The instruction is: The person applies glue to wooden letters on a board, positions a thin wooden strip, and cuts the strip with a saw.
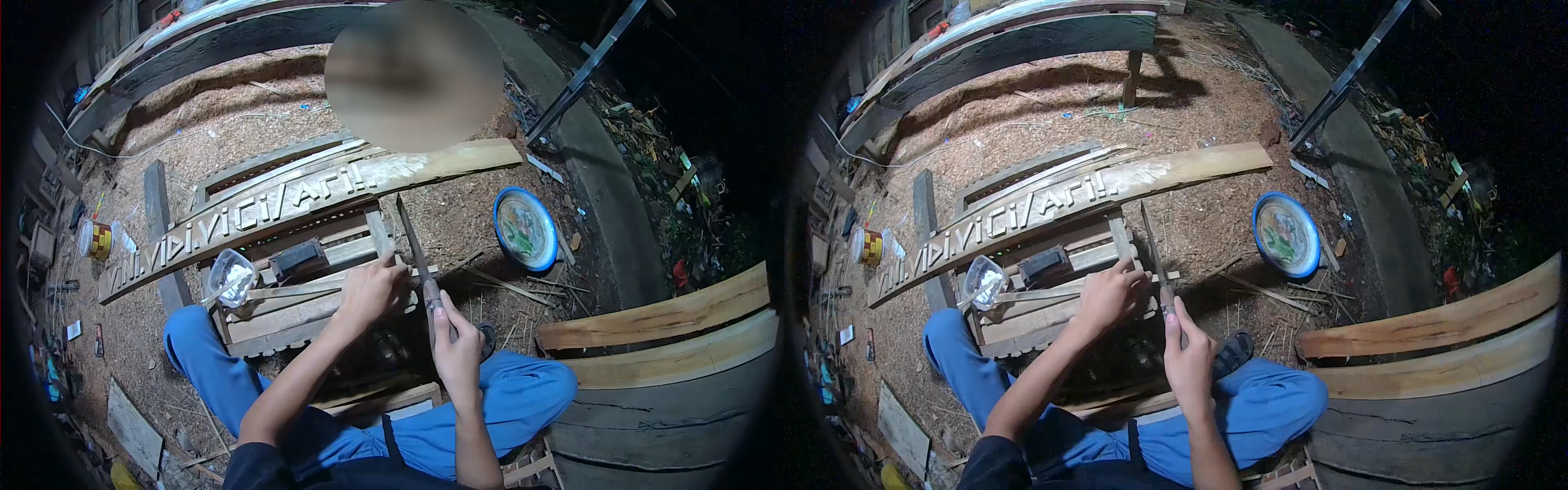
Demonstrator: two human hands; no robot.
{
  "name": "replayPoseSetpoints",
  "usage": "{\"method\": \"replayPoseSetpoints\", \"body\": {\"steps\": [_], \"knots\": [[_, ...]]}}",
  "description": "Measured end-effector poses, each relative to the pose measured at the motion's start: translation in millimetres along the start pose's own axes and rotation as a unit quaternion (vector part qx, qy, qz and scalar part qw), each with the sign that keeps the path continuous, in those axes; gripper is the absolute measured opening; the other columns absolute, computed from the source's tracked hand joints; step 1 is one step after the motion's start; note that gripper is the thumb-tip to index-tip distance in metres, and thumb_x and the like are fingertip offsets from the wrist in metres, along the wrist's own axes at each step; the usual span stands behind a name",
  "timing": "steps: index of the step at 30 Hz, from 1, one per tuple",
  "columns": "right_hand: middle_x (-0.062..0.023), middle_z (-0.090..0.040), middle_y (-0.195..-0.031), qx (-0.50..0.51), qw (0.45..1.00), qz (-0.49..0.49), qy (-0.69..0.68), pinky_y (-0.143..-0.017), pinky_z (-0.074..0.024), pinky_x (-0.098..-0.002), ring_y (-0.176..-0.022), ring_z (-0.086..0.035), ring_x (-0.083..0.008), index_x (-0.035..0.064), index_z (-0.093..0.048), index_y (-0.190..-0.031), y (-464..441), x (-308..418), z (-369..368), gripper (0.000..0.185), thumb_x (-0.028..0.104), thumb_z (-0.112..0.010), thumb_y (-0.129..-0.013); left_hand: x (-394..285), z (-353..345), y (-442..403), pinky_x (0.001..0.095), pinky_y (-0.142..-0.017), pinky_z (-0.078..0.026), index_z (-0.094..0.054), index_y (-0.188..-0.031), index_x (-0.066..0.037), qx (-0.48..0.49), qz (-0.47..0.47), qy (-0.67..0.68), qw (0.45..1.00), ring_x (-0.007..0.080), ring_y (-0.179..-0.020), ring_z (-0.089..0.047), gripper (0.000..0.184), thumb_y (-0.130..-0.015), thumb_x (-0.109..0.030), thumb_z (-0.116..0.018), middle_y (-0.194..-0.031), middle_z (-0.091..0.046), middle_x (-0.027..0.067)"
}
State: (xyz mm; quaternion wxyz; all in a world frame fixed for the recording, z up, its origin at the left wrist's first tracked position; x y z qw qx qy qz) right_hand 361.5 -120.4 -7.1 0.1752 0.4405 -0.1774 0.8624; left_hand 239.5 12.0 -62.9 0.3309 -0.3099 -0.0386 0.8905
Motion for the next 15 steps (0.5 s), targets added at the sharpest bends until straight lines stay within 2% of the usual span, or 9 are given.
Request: {"method": "replayPoseSetpoints", "body": {"steps": [3, 4, 7, 8, 11, 13, 15], "knots": [[-0.0274, -0.074, -0.11, 0.021, 0.999, -0.043, -0.025, -0.086, -0.055, -0.0354, -0.1, -0.075, -0.0229, -0.0061, -0.064, -0.133, 16, 8, 19, 0.037, 0.018, -0.06, -0.104, 1, 4, -1, 0.0466, -0.062, -0.056, -0.073, -0.1, -0.017, -0.004, 0.007, 0.002, 1.0, 0.0335, -0.081, -0.071, 0.018, -0.082, -0.016, -0.072, -0.106, -0.067, 0.0085], [-0.0269, -0.074, -0.111, 0.039, 0.993, -0.106, -0.033, -0.085, -0.0555, -0.0351, -0.098, -0.075, -0.022, -0.0064, -0.064, -0.133, 25, -1, 26, 0.037, 0.016, -0.06, -0.104, 0, 2, -2, 0.0469, -0.062, -0.056, -0.074, -0.098, -0.017, 0.002, -0.001, 0.004, 1.0, 0.0339, -0.08, -0.072, 0.015, -0.083, -0.016, -0.072, -0.107, -0.068, 0.0088], [-0.0264, -0.074, -0.112, 0.036, 0.989, -0.135, -0.044, -0.084, -0.056, -0.0349, -0.099, -0.075, -0.0213, -0.0067, -0.064, -0.133, 39, -15, 31, 0.036, 0.014, -0.06, -0.104, -2, 0, -4, 0.0478, -0.062, -0.055, -0.074, -0.097, -0.016, -0.014, -0.004, -0.021, 1.0, 0.0343, -0.078, -0.072, 0.011, -0.088, -0.019, -0.069, -0.106, -0.068, 0.0094], [-0.0271, -0.074, -0.113, 0.016, 0.999, -0.04, -0.03, -0.086, -0.0554, -0.0348, -0.103, -0.075, -0.0237, -0.0069, -0.063, -0.133, 32, -4, 28, 0.037, 0.016, -0.06, -0.104, -4, -1, -4, 0.0478, -0.062, -0.055, -0.074, -0.097, -0.016, -0.011, -0.006, -0.019, 1.0, 0.0343, -0.078, -0.072, 0.011, -0.088, -0.019, -0.069, -0.106, -0.068, 0.0094], [-0.029, -0.072, -0.114, -0.002, 0.997, -0.039, -0.064, -0.091, -0.054, -0.0367, -0.107, -0.074, -0.0306, -0.0061, -0.064, -0.132, 8, -10, 1, 0.037, 0.018, -0.06, -0.104, -3, 5, -4, 0.0466, -0.06, -0.056, -0.075, -0.099, -0.015, -0.006, 0.019, -0.035, 0.999, 0.0348, -0.073, -0.071, 0.014, -0.093, -0.023, -0.065, -0.106, -0.067, 0.01], [-0.0292, -0.072, -0.115, 0.02, 0.997, -0.063, -0.045, -0.091, -0.0543, -0.0376, -0.106, -0.074, -0.0309, -0.0057, -0.064, -0.132, 5, -8, 1, 0.037, 0.019, -0.059, -0.105, 2, 6, -6, 0.0464, -0.059, -0.055, -0.075, -0.099, -0.014, -0.011, 0.025, -0.038, 0.999, 0.0355, -0.071, -0.07, 0.014, -0.093, -0.023, -0.066, -0.106, -0.067, 0.0099], [-0.0294, -0.072, -0.115, 0.003, 0.999, -0.019, -0.044, -0.091, -0.0542, -0.0372, -0.106, -0.074, -0.0298, -0.0053, -0.064, -0.133, 12, -2, 8, 0.037, 0.019, -0.059, -0.105, 7, 3, -3, 0.0459, -0.06, -0.054, -0.072, -0.108, -0.015, 0.016, 0.003, -0.028, 0.999, 0.0354, -0.073, -0.07, 0.019, -0.092, -0.025, -0.07, -0.104, -0.066, 0.0103]]}}
Point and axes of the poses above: each hand's wrist, its own y-axis away from the middle knuckle, its own z-axis out of the back of the hand, x = y × z, the point moved 8 cm from there along -y, towards the middle knuckle
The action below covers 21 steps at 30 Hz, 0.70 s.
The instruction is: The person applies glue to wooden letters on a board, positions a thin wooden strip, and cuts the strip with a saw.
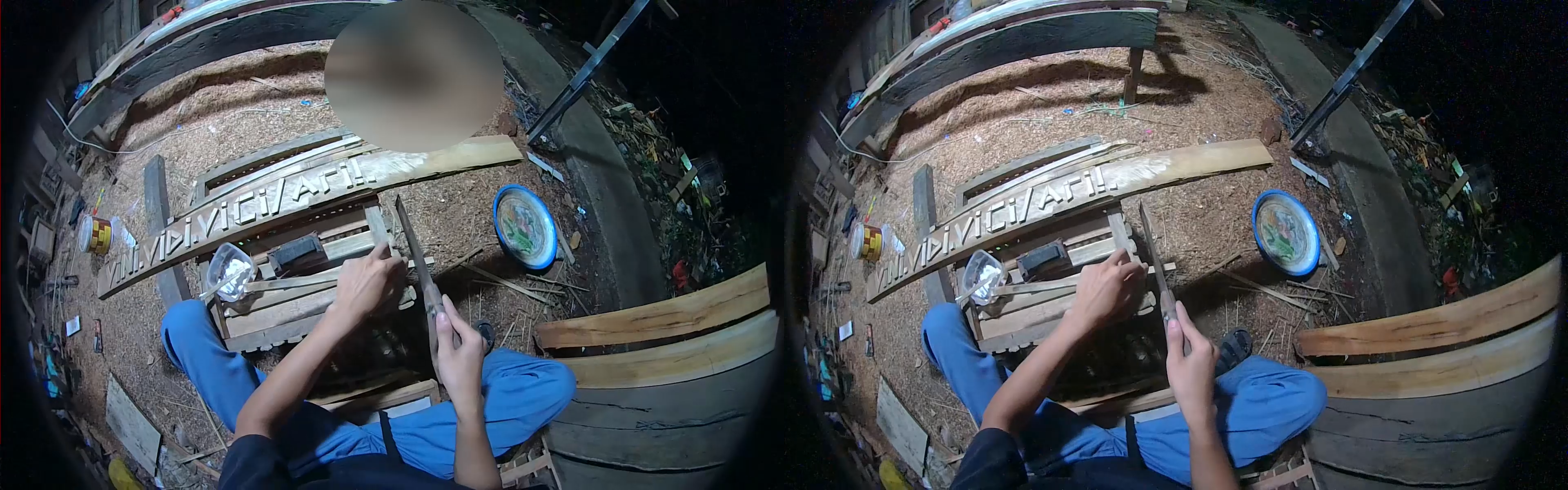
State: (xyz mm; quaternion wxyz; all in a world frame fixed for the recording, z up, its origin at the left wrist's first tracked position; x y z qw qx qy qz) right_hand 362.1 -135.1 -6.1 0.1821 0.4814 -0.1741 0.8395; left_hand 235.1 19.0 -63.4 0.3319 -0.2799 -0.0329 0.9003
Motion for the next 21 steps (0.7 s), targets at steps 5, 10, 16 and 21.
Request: {"method": "replayPoseSetpoints", "body": {"steps": [5, 10, 16, 21], "knots": [[-0.0278, -0.072, -0.117, 0.017, 0.998, -0.057, -0.011, -0.091, -0.0539, -0.0363, -0.105, -0.073, -0.0244, -0.005, -0.064, -0.133, 4, 1, 9, 0.038, 0.02, -0.06, -0.105, 11, 0, 7, 0.0455, -0.062, -0.052, -0.064, -0.118, -0.015, -0.052, 0.047, 0.106, 0.992, 0.0359, -0.077, -0.068, 0.031, -0.091, -0.026, -0.073, -0.102, -0.065, 0.0118], [-0.0266, -0.072, -0.119, 0.023, 0.999, -0.035, 0.007, -0.092, -0.0537, -0.0359, -0.106, -0.072, -0.0211, -0.005, -0.063, -0.134, -3, -3, 3, 0.039, 0.021, -0.06, -0.105, 9, 9, 9, 0.0484, -0.063, -0.051, -0.063, -0.103, -0.011, -0.059, 0.01, 0.034, 0.998, 0.0377, -0.077, -0.067, 0.025, -0.087, -0.026, -0.076, -0.098, -0.063, 0.011], [-0.0265, -0.073, -0.118, 0.027, 0.999, -0.033, 0.013, -0.091, -0.054, -0.0357, -0.104, -0.073, -0.0217, -0.0051, -0.063, -0.134, 9, 9, 6, 0.039, 0.02, -0.059, -0.105, 10, 12, 6, 0.0495, -0.062, -0.052, -0.064, -0.096, -0.009, -0.039, 0.032, 0.043, 0.998, 0.0381, -0.074, -0.067, 0.02, -0.088, -0.025, -0.072, -0.102, -0.064, 0.0111], [-0.0277, -0.073, -0.116, 0.031, 0.997, -0.065, 0.009, -0.089, -0.0538, -0.0343, -0.102, -0.074, -0.0228, -0.0055, -0.063, -0.134, 10, 0, 7, 0.037, 0.018, -0.06, -0.105, 9, 12, 5, 0.0506, -0.062, -0.051, -0.066, -0.096, -0.009, -0.016, 0.028, 0.034, 0.999, 0.0386, -0.075, -0.067, 0.018, -0.087, -0.023, -0.073, -0.1, -0.064, 0.0113]]}}
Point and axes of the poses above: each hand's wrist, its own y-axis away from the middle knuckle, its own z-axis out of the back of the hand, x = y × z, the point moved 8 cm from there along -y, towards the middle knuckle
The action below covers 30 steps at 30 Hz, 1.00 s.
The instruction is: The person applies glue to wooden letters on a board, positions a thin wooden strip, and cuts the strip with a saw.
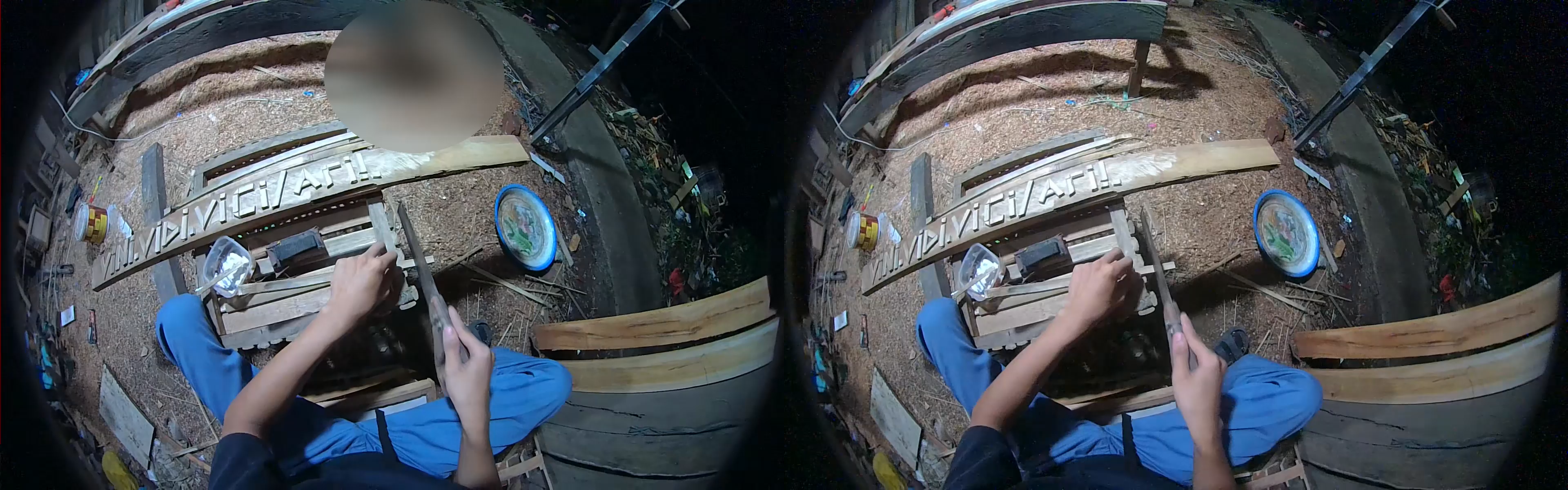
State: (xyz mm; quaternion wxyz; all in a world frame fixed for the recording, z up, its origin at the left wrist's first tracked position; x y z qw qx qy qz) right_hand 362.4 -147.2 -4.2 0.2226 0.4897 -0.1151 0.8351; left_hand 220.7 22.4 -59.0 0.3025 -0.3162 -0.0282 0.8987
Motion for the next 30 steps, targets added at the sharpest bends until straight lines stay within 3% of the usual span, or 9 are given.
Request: {"method": "replayPoseSetpoints", "body": {"steps": [7, 13, 17, 19, 21, 25, 27, 29, 30], "knots": [[-0.0275, -0.072, -0.119, -0.003, 0.999, 0.029, -0.015, -0.093, -0.0533, -0.0355, -0.111, -0.071, -0.0237, -0.006, -0.063, -0.133, 8, 2, 3, 0.038, 0.018, -0.06, -0.105, -1, 6, -1, 0.0516, -0.063, -0.051, -0.066, -0.095, -0.009, -0.018, -0.011, 0.006, 1.0, 0.0398, -0.076, -0.067, 0.017, -0.082, -0.018, -0.072, -0.097, -0.064, 0.0118], [-0.026, -0.073, -0.116, 0.013, 0.998, -0.054, -0.008, -0.09, -0.054, -0.0345, -0.108, -0.072, -0.0235, -0.0052, -0.064, -0.132, 16, -9, 20, 0.036, 0.016, -0.061, -0.104, -6, 6, -2, 0.0515, -0.061, -0.051, -0.064, -0.093, -0.008, -0.016, -0.035, 0.019, 0.999, 0.0394, -0.074, -0.066, 0.017, -0.088, -0.024, -0.07, -0.093, -0.064, 0.0119], [-0.0273, -0.07, -0.122, 0.006, 0.997, 0.069, 0.016, -0.093, -0.0531, -0.0341, -0.115, -0.071, -0.027, -0.0027, -0.063, -0.135, -20, 2, -4, 0.039, 0.023, -0.057, -0.106, -3, 0, -4, 0.0522, -0.061, -0.05, -0.063, -0.091, -0.009, -0.015, -0.021, 0.007, 1.0, 0.0394, -0.075, -0.067, 0.017, -0.088, -0.023, -0.07, -0.094, -0.063, 0.0118], [-0.0271, -0.069, -0.125, 0.02, 0.999, 0.046, 0.0, -0.097, -0.0522, -0.0357, -0.12, -0.068, -0.0299, -0.0025, -0.063, -0.136, -11, 11, 1, 0.038, 0.021, -0.057, -0.106, 3, 1, -4, 0.0523, -0.062, -0.05, -0.063, -0.092, -0.009, 0.001, -0.01, 0.024, 1.0, 0.0393, -0.077, -0.067, 0.018, -0.087, -0.023, -0.072, -0.095, -0.064, 0.0118], [-0.0194, -0.071, -0.128, 0.021, 1.0, 0.018, -0.007, -0.094, -0.0516, -0.0295, -0.109, -0.066, -0.0141, -0.0038, -0.06, -0.139, 5, 2, 15, 0.04, 0.017, -0.06, -0.105, 3, 2, -4, 0.0522, -0.064, -0.05, -0.062, -0.094, -0.009, -0.002, -0.009, 0.013, 1.0, 0.0396, -0.08, -0.067, 0.021, -0.086, -0.025, -0.074, -0.095, -0.063, 0.0118], [-0.0172, -0.074, -0.121, 0.033, 0.999, 0.025, 0.011, -0.09, -0.0524, -0.0295, -0.101, -0.066, -0.0128, -0.0006, -0.062, -0.139, 13, 0, 20, 0.038, 0.016, -0.06, -0.105, 0, 0, -2, 0.0522, -0.063, -0.05, -0.061, -0.092, -0.007, 0.006, -0.023, 0.023, 0.999, 0.0401, -0.08, -0.066, 0.021, -0.086, -0.024, -0.073, -0.094, -0.062, 0.0126], [-0.0177, -0.075, -0.12, 0.028, 0.999, 0.039, -0.001, -0.092, -0.0521, -0.0298, -0.102, -0.067, -0.0136, -0.0006, -0.063, -0.138, -2, 7, 13, 0.037, 0.016, -0.06, -0.105, -1, -1, -2, 0.0524, -0.064, -0.05, -0.061, -0.093, -0.007, 0.0, -0.016, 0.007, 1.0, 0.0405, -0.08, -0.067, 0.022, -0.084, -0.022, -0.074, -0.095, -0.063, 0.0128], [-0.0237, -0.072, -0.123, 0.026, 0.999, 0.012, -0.025, -0.098, -0.0517, -0.0344, -0.117, -0.07, -0.0264, -0.003, -0.065, -0.133, -21, 0, -3, 0.034, 0.015, -0.059, -0.104, -1, -3, -4, 0.0523, -0.066, -0.05, -0.06, -0.096, -0.007, 0.03, 0.0, 0.007, 1.0, 0.0411, -0.085, -0.066, 0.024, -0.083, -0.021, -0.075, -0.098, -0.063, 0.0127], [-0.0237, -0.072, -0.123, 0.033, 0.998, 0.036, -0.029, -0.099, -0.0514, -0.0338, -0.117, -0.07, -0.0265, -0.0027, -0.065, -0.133, -23, 6, -5, 0.034, 0.014, -0.058, -0.104, 2, -5, -5, 0.0522, -0.068, -0.05, -0.059, -0.098, -0.007, 0.055, 0.021, 0.005, 0.998, 0.0418, -0.089, -0.065, 0.026, -0.081, -0.019, -0.075, -0.101, -0.063, 0.0126]]}}
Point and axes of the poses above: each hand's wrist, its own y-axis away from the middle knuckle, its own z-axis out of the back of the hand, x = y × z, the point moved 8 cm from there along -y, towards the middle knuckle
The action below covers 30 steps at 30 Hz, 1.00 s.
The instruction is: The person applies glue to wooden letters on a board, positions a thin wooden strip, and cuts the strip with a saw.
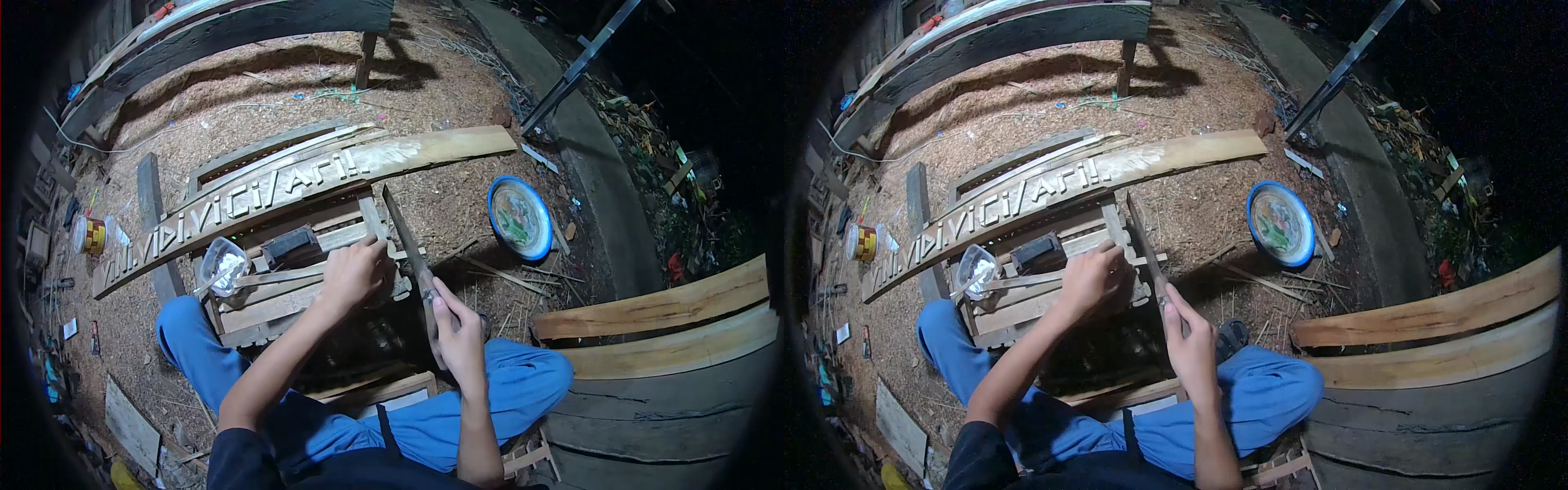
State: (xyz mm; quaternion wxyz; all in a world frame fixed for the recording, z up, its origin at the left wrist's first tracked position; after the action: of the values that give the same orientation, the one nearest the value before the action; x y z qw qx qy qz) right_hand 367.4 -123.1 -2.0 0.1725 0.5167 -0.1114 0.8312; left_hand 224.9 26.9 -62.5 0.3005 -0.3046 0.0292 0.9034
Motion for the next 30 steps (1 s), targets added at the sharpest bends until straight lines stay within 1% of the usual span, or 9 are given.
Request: {"method": "replayPoseSetpoints", "body": {"steps": [13, 15, 16, 17, 19, 21, 23, 29, 30], "knots": [[-0.0235, -0.07, -0.129, -0.004, 0.997, -0.047, -0.068, -0.102, -0.0498, -0.0344, -0.121, -0.067, -0.0243, -0.0024, -0.064, -0.136, 3, -18, -2, 0.037, 0.019, -0.056, -0.106, -2, 3, 0, 0.0525, -0.063, -0.05, -0.063, -0.094, -0.008, -0.037, -0.035, -0.002, 0.999, 0.0397, -0.08, -0.068, 0.019, -0.087, -0.024, -0.072, -0.095, -0.064, 0.0129], [0.0049, -0.056, -0.07, -0.002, 1.0, -0.01, 0.03, -0.043, -0.0297, -0.0234, -0.05, -0.037, -0.0011, 0.0078, -0.066, -0.14, 9, -14, 3, 0.037, 0.024, -0.059, -0.107, -2, 7, 3, 0.0526, -0.063, -0.05, -0.063, -0.092, -0.008, -0.054, -0.046, 0.014, 0.997, 0.0402, -0.077, -0.067, 0.017, -0.088, -0.023, -0.07, -0.095, -0.063, 0.0129], [0.0043, -0.056, -0.068, -0.046, 0.987, 0.148, 0.045, -0.043, -0.0311, -0.0245, -0.051, -0.04, -0.0008, 0.0072, -0.065, -0.14, 13, -2, 7, 0.038, 0.023, -0.059, -0.107, -2, 7, 5, 0.0526, -0.063, -0.05, -0.063, -0.092, -0.008, -0.055, -0.045, 0.014, 0.997, 0.0402, -0.077, -0.067, 0.017, -0.088, -0.023, -0.07, -0.095, -0.063, 0.0129], [0.0043, -0.056, -0.068, -0.045, 0.986, 0.152, 0.047, -0.043, -0.0311, -0.0245, -0.051, -0.04, -0.0008, 0.0072, -0.065, -0.14, 26, -9, 16, 0.038, 0.023, -0.059, -0.107, -3, 8, 5, 0.0526, -0.063, -0.05, -0.064, -0.094, -0.008, -0.061, -0.045, 0.013, 0.997, 0.0402, -0.078, -0.067, 0.017, -0.089, -0.023, -0.07, -0.096, -0.064, 0.0128], [-0.001, -0.065, -0.077, 0.006, 0.997, -0.072, 0.021, -0.051, -0.0408, -0.0256, -0.059, -0.05, -0.0032, 0.0046, -0.064, -0.14, 43, -19, 24, 0.038, 0.022, -0.06, -0.106, -2, 7, 4, 0.0525, -0.064, -0.05, -0.065, -0.095, -0.009, -0.067, -0.041, 0.015, 0.997, 0.0402, -0.078, -0.067, 0.017, -0.089, -0.023, -0.07, -0.096, -0.064, 0.0127], [-0.0074, -0.074, -0.092, 0.001, 0.997, -0.07, 0.027, -0.064, -0.0494, -0.0274, -0.069, -0.057, -0.007, 0.0024, -0.063, -0.14, 40, -22, 17, 0.039, 0.021, -0.06, -0.106, 3, 4, 2, 0.0522, -0.066, -0.051, -0.067, -0.1, -0.01, -0.053, -0.056, 0.016, 0.997, 0.0395, -0.081, -0.068, 0.018, -0.089, -0.023, -0.071, -0.098, -0.065, 0.0123], [-0.0116, -0.076, -0.104, -0.038, 0.995, 0.076, 0.043, -0.073, -0.0518, -0.0293, -0.076, -0.06, -0.0093, 0.0011, -0.063, -0.139, 18, -3, 4, 0.039, 0.021, -0.06, -0.106, 5, 0, 2, 0.0519, -0.067, -0.051, -0.068, -0.102, -0.01, -0.046, -0.056, 0.009, 0.997, 0.0391, -0.082, -0.068, 0.018, -0.089, -0.022, -0.07, -0.099, -0.066, 0.0122], [-0.0027, -0.072, -0.091, -0.007, 0.999, 0.002, 0.042, -0.058, -0.0431, -0.0249, -0.065, -0.049, -0.0032, 0.0016, -0.064, -0.138, 26, -11, 13, 0.038, 0.019, -0.06, -0.106, 4, 1, 1, 0.0522, -0.07, -0.051, -0.066, -0.102, -0.009, -0.03, -0.028, 0.011, 0.999, 0.0404, -0.089, -0.068, 0.019, -0.087, -0.02, -0.07, -0.101, -0.065, 0.0123], [-0.0132, -0.072, -0.107, -0.002, 0.999, -0.034, 0.03, -0.078, -0.0476, -0.0297, -0.091, -0.059, -0.0134, -0.0005, -0.064, -0.136, 37, -12, 19, 0.036, 0.019, -0.059, -0.106, 0, 2, 2, 0.0516, -0.067, -0.051, -0.067, -0.103, -0.01, -0.043, -0.04, 0.007, 0.998, 0.0398, -0.083, -0.068, 0.019, -0.085, -0.018, -0.07, -0.1, -0.065, 0.0121]]}}
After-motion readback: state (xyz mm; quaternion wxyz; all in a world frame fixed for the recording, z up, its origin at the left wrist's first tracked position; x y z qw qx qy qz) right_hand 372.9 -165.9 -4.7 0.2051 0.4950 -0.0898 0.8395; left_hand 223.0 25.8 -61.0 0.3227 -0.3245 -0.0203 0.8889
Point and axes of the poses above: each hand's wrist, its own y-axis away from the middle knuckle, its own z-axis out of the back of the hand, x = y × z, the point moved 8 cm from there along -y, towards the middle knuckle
